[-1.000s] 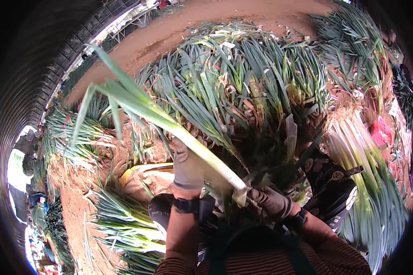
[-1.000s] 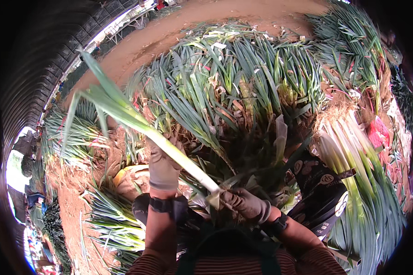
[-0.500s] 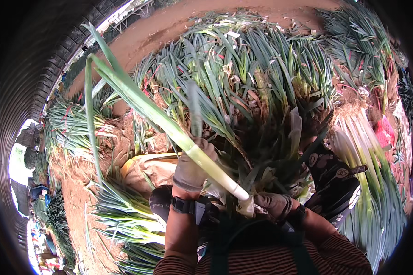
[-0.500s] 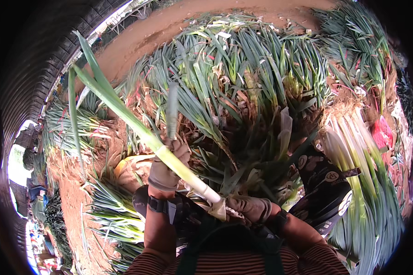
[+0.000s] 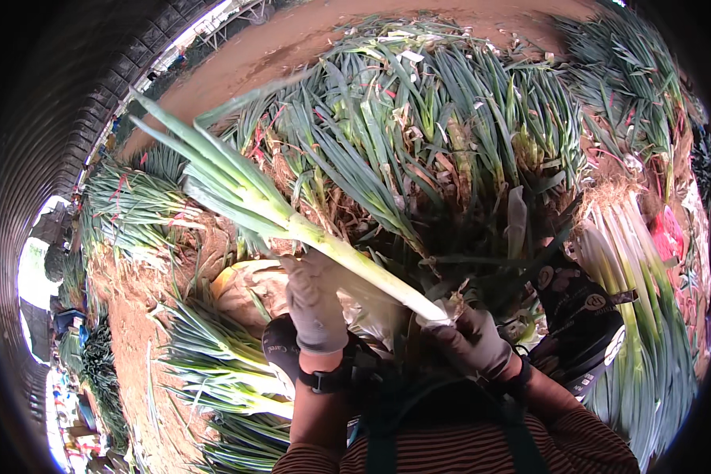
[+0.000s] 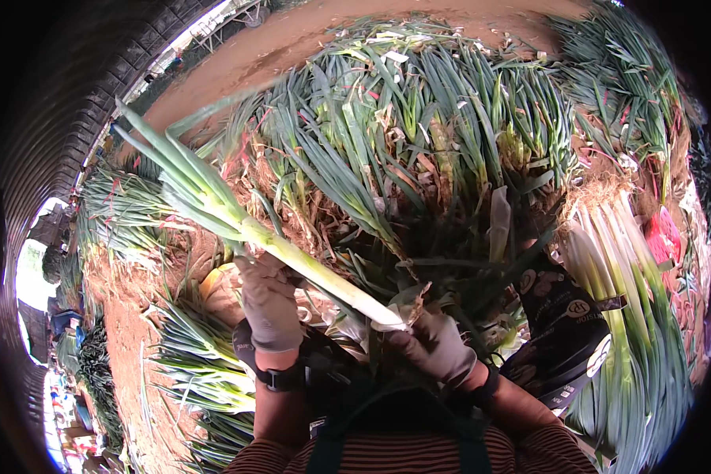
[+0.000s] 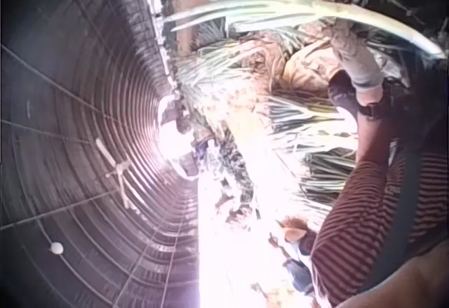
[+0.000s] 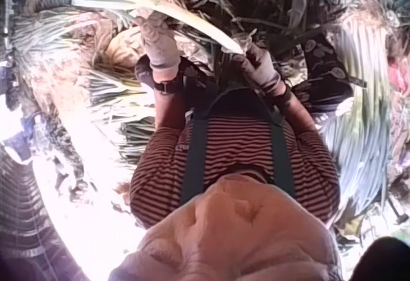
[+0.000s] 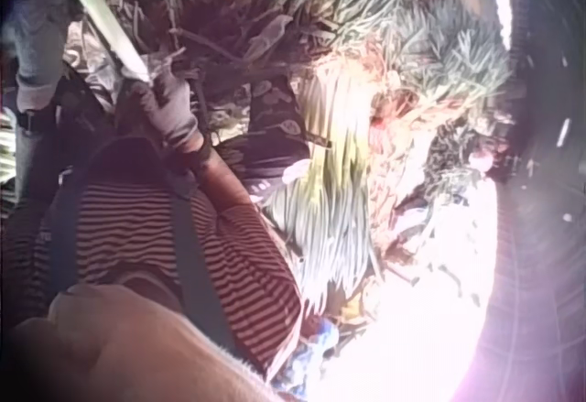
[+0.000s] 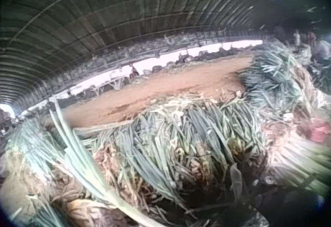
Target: The person picks up leeks one at a time, peels away the outer layers by hand, and pulls off the roots. After cleaning each leek, the person places it onto a growing pile of processed leeks.
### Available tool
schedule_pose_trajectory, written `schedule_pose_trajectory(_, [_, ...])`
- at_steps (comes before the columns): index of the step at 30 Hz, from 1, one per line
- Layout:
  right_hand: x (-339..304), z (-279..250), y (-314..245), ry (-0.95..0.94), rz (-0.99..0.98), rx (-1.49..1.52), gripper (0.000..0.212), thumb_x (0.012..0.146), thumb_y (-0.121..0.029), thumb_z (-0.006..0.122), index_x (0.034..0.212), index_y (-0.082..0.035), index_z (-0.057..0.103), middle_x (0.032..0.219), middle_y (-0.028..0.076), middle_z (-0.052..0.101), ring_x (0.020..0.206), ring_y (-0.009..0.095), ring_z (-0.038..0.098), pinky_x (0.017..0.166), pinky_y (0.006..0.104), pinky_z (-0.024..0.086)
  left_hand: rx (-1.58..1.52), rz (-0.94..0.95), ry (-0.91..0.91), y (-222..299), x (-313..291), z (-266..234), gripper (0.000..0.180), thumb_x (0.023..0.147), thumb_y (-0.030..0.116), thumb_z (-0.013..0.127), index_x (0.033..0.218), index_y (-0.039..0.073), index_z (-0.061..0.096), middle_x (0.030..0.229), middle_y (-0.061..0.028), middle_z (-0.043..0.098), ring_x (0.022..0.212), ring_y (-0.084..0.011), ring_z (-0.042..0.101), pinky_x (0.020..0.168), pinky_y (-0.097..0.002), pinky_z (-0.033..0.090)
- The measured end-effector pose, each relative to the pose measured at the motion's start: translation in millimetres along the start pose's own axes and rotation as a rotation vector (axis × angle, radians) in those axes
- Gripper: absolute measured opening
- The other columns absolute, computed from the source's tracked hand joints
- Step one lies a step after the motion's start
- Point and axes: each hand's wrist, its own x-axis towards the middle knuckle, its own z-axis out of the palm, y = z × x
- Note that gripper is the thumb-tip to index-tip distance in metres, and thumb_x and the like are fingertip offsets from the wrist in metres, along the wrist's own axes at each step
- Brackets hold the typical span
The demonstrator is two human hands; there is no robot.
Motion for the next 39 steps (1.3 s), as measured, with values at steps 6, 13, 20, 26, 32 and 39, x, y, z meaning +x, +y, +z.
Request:
schedule_pose_trajectory(6, [8.2, 2.5, 3.3, 0.320, -0.367, -0.689, 0.032, 0.074, -0.017, 0.079, 0.100, -0.006, 0.063, 0.082, 0.010, 0.066, 0.072, 0.030, 0.066, 0.063, 0.0382, 0.052, 0.380, -0.035, 0.004, 34.9, -5.4, 54.6, 0.047, 0.097, 0.044, 0.049, 0.114, 0.001, 0.057, 0.105, -0.0099, 0.064, 0.095, -0.0226, 0.063, 0.078, -0.0371, 0.054])
schedule_pose_trajectory(13, [13.3, 3.6, 1.6, 0.358, -0.330, -0.576, 0.035, 0.068, -0.014, 0.080, 0.098, -0.009, 0.063, 0.082, 0.009, 0.065, 0.070, 0.030, 0.064, 0.059, 0.0403, 0.050, 0.316, -0.082, 0.068, 30.0, -20.5, 58.9, 0.024, 0.098, 0.016, 0.050, 0.112, -0.001, 0.058, 0.113, -0.0111, 0.063, 0.103, -0.0241, 0.063, 0.090, -0.0409, 0.054])
schedule_pose_trajectory(20, [6.6, 1.1, 3.0, 0.323, -0.354, -0.600, 0.028, 0.077, -0.014, 0.077, 0.101, -0.007, 0.064, 0.084, 0.009, 0.067, 0.070, 0.026, 0.067, 0.062, 0.0359, 0.051, 0.506, -0.025, 0.016, 34.1, -18.6, 66.9, 0.019, 0.096, 0.015, 0.055, 0.106, -0.001, 0.061, 0.099, -0.0107, 0.064, 0.093, -0.0246, 0.065, 0.091, -0.0395, 0.055])
schedule_pose_trajectory(26, [0.2, -12.7, -0.8, -0.074, 0.168, 0.318, 0.022, 0.089, 0.001, 0.064, 0.111, 0.001, 0.063, 0.081, -0.003, 0.061, 0.069, 0.003, 0.055, 0.060, 0.0205, 0.045, 0.410, -0.354, 0.003, 30.7, -23.7, 76.6, 0.017, 0.097, 0.013, 0.052, 0.101, 0.000, 0.062, 0.085, -0.0074, 0.063, 0.075, -0.0162, 0.061, 0.066, -0.0288, 0.052])
schedule_pose_trajectory(32, [-9.1, -12.2, 2.0, -0.123, 0.276, 0.701, 0.026, 0.088, 0.008, 0.060, 0.114, 0.003, 0.063, 0.086, -0.002, 0.061, 0.070, 0.001, 0.051, 0.059, 0.0165, 0.043, 1.029, -0.505, -0.460, 12.0, -34.6, 89.4, 0.020, 0.091, 0.013, 0.059, 0.102, 0.001, 0.070, 0.077, -0.0089, 0.067, 0.069, -0.0134, 0.062, 0.068, -0.0260, 0.049])
schedule_pose_trajectory(39, [-4.0, -24.2, -10.7, -0.096, 0.264, 0.462, 0.022, 0.086, -0.003, 0.070, 0.107, 0.003, 0.066, 0.092, 0.000, 0.067, 0.081, 0.006, 0.059, 0.073, 0.0235, 0.049, 1.444, -0.512, -0.046, -36.0, -39.2, 4.4, 0.038, 0.093, 0.028, 0.061, 0.118, 0.000, 0.063, 0.096, -0.0132, 0.071, 0.089, -0.0167, 0.067, 0.079, -0.0306, 0.052])
